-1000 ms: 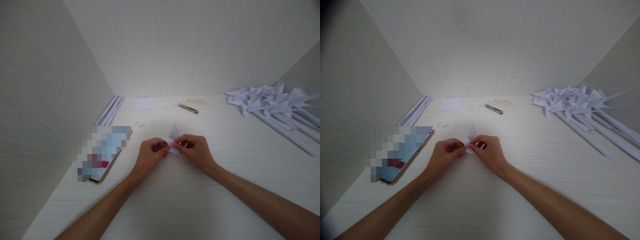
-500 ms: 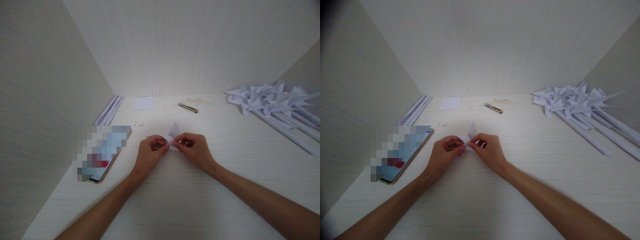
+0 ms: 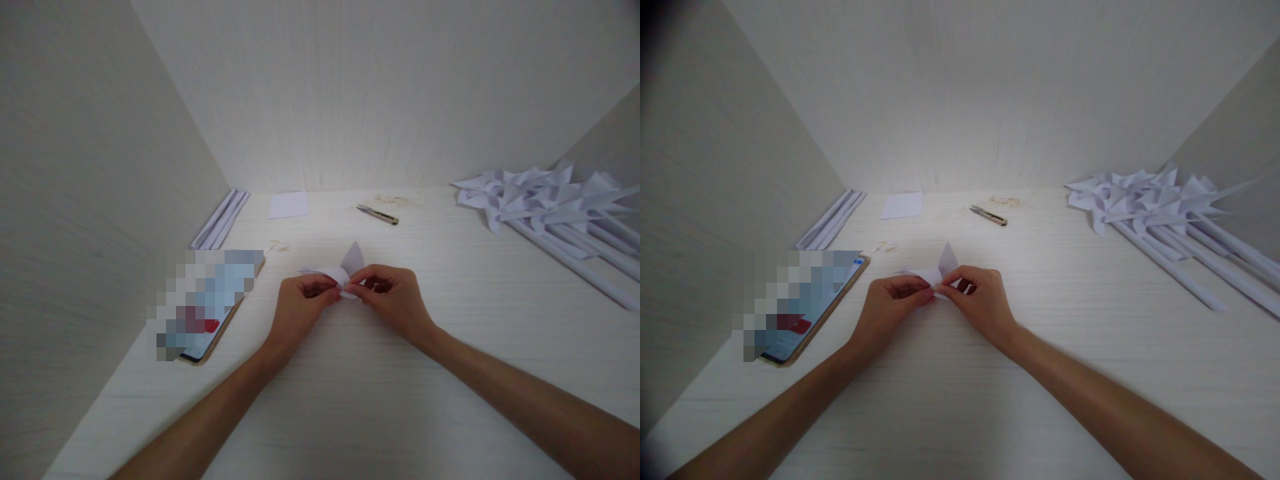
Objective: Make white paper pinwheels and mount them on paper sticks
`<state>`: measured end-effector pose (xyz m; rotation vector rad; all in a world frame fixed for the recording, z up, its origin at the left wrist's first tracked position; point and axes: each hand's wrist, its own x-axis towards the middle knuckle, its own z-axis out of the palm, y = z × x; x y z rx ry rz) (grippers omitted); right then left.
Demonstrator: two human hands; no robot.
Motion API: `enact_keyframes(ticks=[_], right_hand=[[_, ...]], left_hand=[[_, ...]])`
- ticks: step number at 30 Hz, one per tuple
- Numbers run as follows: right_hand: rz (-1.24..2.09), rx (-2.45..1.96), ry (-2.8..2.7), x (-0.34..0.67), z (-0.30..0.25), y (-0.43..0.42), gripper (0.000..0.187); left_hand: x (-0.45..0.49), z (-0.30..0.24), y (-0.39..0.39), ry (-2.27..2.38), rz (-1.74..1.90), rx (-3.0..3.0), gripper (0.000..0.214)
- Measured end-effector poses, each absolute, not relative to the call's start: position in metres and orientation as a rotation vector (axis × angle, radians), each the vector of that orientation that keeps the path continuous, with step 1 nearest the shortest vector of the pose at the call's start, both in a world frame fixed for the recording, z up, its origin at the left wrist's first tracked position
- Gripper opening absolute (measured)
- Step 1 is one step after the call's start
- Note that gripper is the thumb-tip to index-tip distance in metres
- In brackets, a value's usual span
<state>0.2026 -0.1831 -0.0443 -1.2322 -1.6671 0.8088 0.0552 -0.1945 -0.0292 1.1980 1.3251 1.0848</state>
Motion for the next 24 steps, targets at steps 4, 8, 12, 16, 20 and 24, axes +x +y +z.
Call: enact_keyframes(ticks=[4,8,12,16,20,24], right_hand=[[0.728,-1.207,-1.742,0.2022,-0.0423,-0.185,0.011],[0.66,-1.159,-1.819,0.2019,-0.0423,-0.1856,0.012],[0.685,-1.128,-1.839,0.2009,-0.0428,-0.184,0.015],[0.722,-1.125,-1.828,0.2004,-0.0423,-0.1826,0.016],[0.759,-1.215,-1.786,0.2011,-0.0418,-0.182,0.016],[0.833,-1.236,-1.785,0.2018,-0.0413,-0.1805,0.014]], left_hand=[[0.0558,-0.0276,-0.1957,1.356,1.026,1.223,0.004],[0.0561,-0.0265,-0.1965,1.389,1.002,1.267,0.006],[0.0554,-0.0259,-0.1962,1.395,0.997,1.305,0.007],[0.0544,-0.0274,-0.1956,1.381,1.001,1.299,0.007],[0.054,-0.0299,-0.1951,1.342,1.031,1.232,0.005],[0.0537,-0.0316,-0.1941,1.314,1.067,1.192,0.005]])
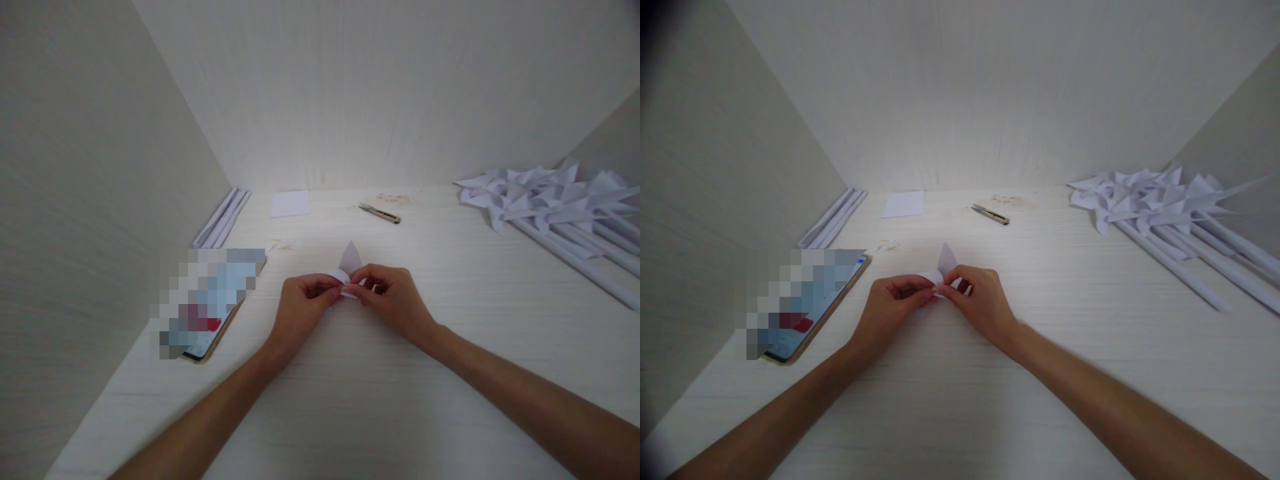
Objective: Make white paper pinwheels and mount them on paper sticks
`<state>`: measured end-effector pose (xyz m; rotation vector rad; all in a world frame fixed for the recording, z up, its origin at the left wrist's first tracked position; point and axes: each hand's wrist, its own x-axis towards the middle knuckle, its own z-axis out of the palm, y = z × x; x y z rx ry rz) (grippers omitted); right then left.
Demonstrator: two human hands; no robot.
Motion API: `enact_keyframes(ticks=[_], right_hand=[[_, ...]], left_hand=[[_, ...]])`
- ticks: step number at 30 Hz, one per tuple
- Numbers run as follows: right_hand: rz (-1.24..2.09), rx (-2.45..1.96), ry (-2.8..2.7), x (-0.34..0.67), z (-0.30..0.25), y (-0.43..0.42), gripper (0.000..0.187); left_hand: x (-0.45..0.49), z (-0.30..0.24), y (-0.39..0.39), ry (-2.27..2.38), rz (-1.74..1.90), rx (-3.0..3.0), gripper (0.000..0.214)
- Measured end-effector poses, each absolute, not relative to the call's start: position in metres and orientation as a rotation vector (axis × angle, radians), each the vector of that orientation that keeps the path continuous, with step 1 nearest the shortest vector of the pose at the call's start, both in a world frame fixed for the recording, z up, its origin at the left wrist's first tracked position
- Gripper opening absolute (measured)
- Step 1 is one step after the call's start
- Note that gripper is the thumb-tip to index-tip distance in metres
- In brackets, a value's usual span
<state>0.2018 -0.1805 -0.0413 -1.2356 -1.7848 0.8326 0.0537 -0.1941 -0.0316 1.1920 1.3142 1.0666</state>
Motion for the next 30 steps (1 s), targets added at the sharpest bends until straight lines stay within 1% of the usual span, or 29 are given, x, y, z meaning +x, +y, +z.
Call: enact_keyframes(ticks=[5,11,17,21,26,30], right_hand=[[1.019,-1.161,-1.785,0.203,-0.044,-0.177,0.014],[1.109,-1.136,-1.746,0.205,-0.047,-0.175,0.012],[1.156,-1.147,-1.713,0.204,-0.048,-0.174,0.014],[1.13,-1.15,-1.722,0.204,-0.048,-0.176,0.012],[1.102,-1.151,-1.714,0.204,-0.048,-0.175,0.011],[1.158,-1.128,-1.624,0.205,-0.048,-0.174,0.014]], left_hand=[[0.054,-0.033,-0.194,1.294,1.132,1.143,0.008],[0.055,-0.036,-0.195,1.308,1.166,1.169,0.009],[0.054,-0.039,-0.194,1.336,1.155,1.259,0.006],[0.054,-0.042,-0.195,1.376,1.139,1.35,0.006],[0.057,-0.043,-0.197,1.386,1.116,1.452,0.011],[0.046,-0.04,-0.195,1.39,1.103,1.631,0.016]])
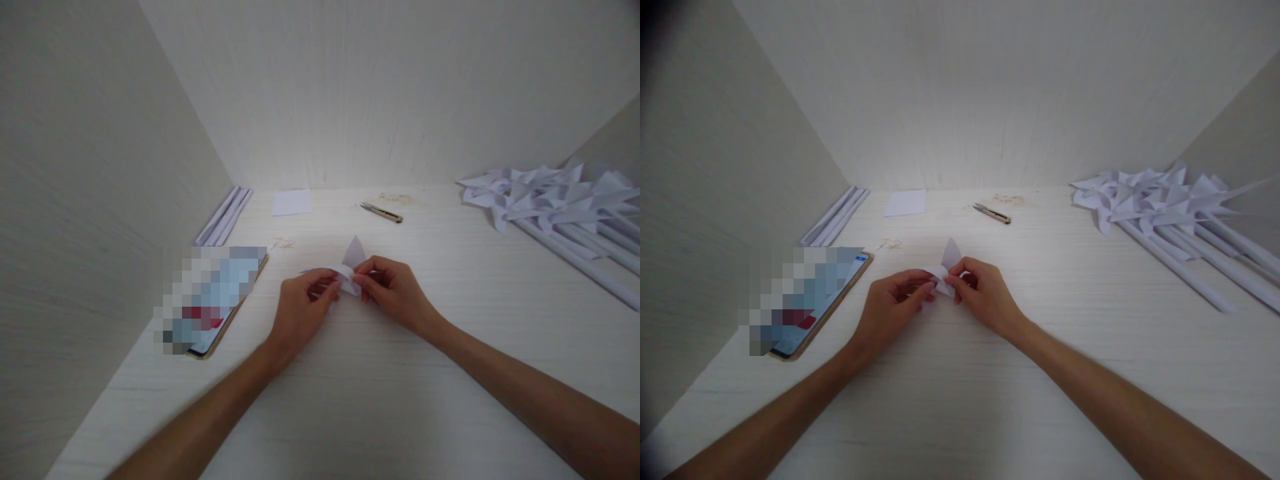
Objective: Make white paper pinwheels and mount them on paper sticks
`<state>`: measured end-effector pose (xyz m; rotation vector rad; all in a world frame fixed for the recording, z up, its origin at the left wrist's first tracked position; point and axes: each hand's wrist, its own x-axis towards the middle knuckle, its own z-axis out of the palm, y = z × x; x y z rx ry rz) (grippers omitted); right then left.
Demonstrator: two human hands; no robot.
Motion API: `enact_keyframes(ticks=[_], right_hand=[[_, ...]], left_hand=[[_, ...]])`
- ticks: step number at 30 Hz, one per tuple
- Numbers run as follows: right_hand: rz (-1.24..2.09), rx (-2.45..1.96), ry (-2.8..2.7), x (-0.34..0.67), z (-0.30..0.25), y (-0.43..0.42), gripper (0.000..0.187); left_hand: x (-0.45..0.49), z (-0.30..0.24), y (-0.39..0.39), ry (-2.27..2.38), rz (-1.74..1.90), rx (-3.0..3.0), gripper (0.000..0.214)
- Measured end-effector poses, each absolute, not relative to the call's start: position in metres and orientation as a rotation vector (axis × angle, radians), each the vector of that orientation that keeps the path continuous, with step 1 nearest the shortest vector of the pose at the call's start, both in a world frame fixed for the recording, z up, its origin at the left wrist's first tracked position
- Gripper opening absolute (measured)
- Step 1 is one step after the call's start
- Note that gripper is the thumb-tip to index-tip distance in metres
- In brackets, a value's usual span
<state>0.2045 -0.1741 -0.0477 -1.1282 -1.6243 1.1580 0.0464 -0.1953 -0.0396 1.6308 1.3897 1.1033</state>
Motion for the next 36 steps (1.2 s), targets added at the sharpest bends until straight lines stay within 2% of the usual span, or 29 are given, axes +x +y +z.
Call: enact_keyframes(ticks=[8,16,20,28,36], right_hand=[[1.416,-1.002,-1.392,0.22,-0.046,-0.163,0.024],[1.534,-0.986,-1.336,0.225,-0.046,-0.158,0.025],[1.514,-1.022,-1.351,0.223,-0.045,-0.16,0.025],[1.467,-1.067,-1.477,0.223,-0.045,-0.162,0.024],[1.463,-1.042,-1.658,0.223,-0.046,-0.162,0.019]], left_hand=[[-0.003,-0.039,-0.176,0.996,1.165,2.707,0.024],[-0.006,-0.042,-0.172,1.008,1.206,3.199,0.012],[-0.003,-0.03,-0.182,0.799,1.161,3.504,0.012],[0.013,-0.017,-0.196,0.593,0.929,3.612,0.017],[0.018,-0.015,-0.193,0.68,0.665,3.484,0.02]])
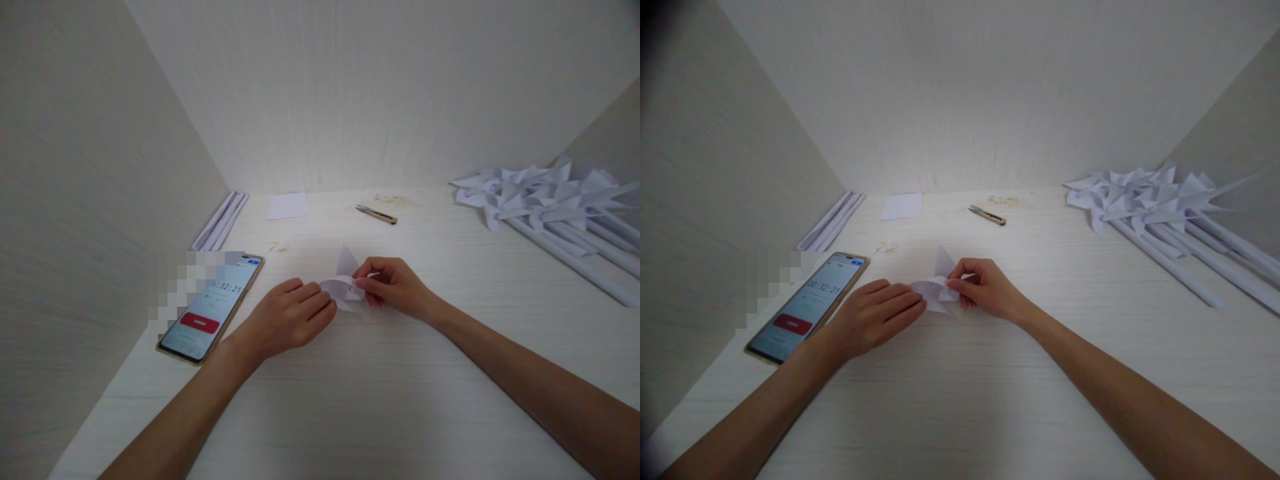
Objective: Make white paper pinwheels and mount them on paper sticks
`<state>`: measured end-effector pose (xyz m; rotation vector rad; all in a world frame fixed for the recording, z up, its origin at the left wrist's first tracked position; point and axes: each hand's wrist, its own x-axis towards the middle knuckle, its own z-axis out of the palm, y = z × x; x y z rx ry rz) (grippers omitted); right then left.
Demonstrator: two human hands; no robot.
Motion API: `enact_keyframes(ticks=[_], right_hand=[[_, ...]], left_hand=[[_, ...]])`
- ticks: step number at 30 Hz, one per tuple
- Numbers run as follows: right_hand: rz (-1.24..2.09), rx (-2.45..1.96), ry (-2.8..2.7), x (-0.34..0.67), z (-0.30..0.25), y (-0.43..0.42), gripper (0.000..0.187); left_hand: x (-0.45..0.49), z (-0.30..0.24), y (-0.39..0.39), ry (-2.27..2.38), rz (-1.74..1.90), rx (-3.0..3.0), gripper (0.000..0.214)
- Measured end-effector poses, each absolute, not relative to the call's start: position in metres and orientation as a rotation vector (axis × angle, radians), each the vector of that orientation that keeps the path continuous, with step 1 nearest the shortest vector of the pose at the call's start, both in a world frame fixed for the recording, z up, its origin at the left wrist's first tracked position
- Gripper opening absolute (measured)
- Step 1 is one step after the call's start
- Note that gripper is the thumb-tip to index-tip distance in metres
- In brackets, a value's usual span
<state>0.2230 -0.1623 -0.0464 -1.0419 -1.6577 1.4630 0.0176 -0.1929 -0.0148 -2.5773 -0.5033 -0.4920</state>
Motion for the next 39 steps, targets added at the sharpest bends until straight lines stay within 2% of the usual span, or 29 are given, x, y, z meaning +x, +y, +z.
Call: enact_keyframes(ticks=[12,21,24,28,32,35,39], right_hand=[[1.447,-1.034,-1.691,0.223,-0.046,-0.164,0.019],[1.427,-1.072,-1.628,0.222,-0.045,-0.164,0.021],[1.402,-1.099,-1.523,0.219,-0.044,-0.165,0.023],[1.326,-1.138,-1.375,0.211,-0.043,-0.168,0.026],[1.321,-1.175,-1.315,0.201,-0.042,-0.173,0.025],[1.331,-1.178,-1.296,0.194,-0.04,-0.178,0.023],[1.363,-1.172,-1.257,0.188,-0.037,-0.184,0.023]], left_hand=[[0.009,-0.011,-0.195,-0.573,-0.295,-2.584,0.02],[0.007,-0.019,-0.196,-0.758,-0.428,-2.481,0.02],[0.01,-0.03,-0.196,-1.024,-0.667,-2.521,0.018],[0.025,-0.04,-0.194,-1.506,-1.28,-2.532,0.014],[0.038,-0.041,-0.189,-2.074,-1.766,-2.221,0.013],[0.04,-0.04,-0.185,-2.24,-2.017,-1.924,0.013],[0.036,-0.041,-0.183,-2.284,-2.242,-1.831,0.031]])
